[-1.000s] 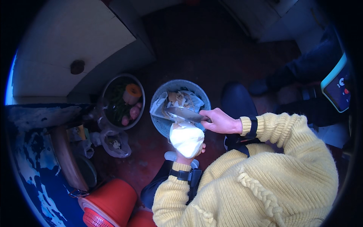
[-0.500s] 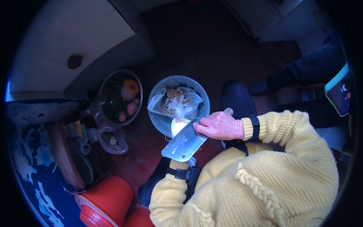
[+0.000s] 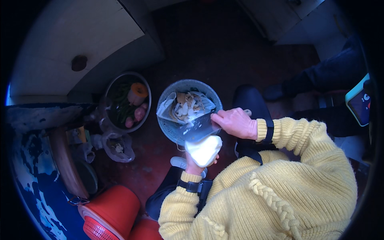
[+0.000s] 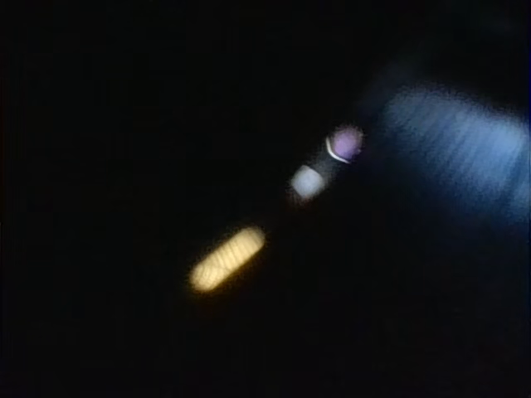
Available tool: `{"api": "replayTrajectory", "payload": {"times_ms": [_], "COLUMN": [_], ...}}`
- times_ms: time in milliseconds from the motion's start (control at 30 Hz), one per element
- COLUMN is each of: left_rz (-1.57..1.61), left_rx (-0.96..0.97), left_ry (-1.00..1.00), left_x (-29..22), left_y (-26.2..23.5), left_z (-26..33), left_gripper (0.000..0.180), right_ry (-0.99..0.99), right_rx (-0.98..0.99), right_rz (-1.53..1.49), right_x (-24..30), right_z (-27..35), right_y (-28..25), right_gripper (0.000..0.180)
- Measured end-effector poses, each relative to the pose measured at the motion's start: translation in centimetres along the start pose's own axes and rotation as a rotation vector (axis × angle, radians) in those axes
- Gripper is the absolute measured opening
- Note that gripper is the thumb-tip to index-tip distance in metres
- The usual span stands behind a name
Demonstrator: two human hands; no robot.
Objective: The person sits on the floor and uses a knife to peel the outer skin of a white root vegetable, rotating it to remove strips of peel that fall into a nearby basket. The peeled vegetable is held in the left hand while the right hand guides the knife.
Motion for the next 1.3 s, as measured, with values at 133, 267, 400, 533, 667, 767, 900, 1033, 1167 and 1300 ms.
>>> {"api": "replayTrajectory", "payload": {"times_ms": [133,267,400,533,667,767,900,1033,1167,1300], "left_rz": [-0.13,-1.139,-0.708,-0.396,-0.088,0.078,-0.098,-0.109,0.141,-0.026], "left_rx": [-0.051,-0.087,-0.1,-0.095,-0.172,-0.078,-0.122,-0.117,0.399,0.382], "left_ry": [0.05,0.331,0.22,0.18,0.289,0.246,0.381,0.352,0.176,0.084], "left_x": [-0.4,-1.2,-0.7,-0.5,-1.1,-2.0,-2.7,-2.5,-1.8,-0.9], "left_y": [0.3,0.6,-0.3,0.1,0.7,1.6,2.3,2.0,1.7,-0.8], "left_z": [-0.2,-0.5,-0.5,-0.4,0.0,0.2,0.2,-0.6,-1.1,-1.3], "left_gripper": [0.093,0.054,0.05,0.072,0.102,0.102,0.091,0.088,0.068,0.069], "right_ry": [-0.035,-0.108,-0.122,-0.078,0.032,0.136,0.145,-0.01,-0.166,-0.136], "right_rx": [-0.032,-0.008,-0.018,-0.031,0.028,0.104,0.035,-0.076,-0.052,-0.066], "right_rz": [-0.163,-0.243,-0.246,-0.267,-0.351,-0.382,-0.464,-0.508,-0.357,-0.346], "right_x": [0.8,3.0,3.4,2.8,0.8,-0.6,-0.5,1.6,3.4,3.2], "right_z": [0.4,1.0,1.0,1.3,1.4,1.5,1.2,1.1,0.7,0.2], "right_y": [-1.0,-1.4,-1.3,-0.3,0.8,1.0,-0.1,-1.6,-1.6,-1.4], "right_gripper": [0.017,0.016,0.016,0.017,0.019,0.02,0.02,0.016,0.015,0.013]}}
Point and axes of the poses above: each hand's wrist, its own z-axis away from the middle knuckle, its own y-axis out of the palm, x = y × z, the point moved 4 cm from there along -z, towards the middle knuckle, and after that the axes turned 2 degrees about -z, right-handed, at the moved point
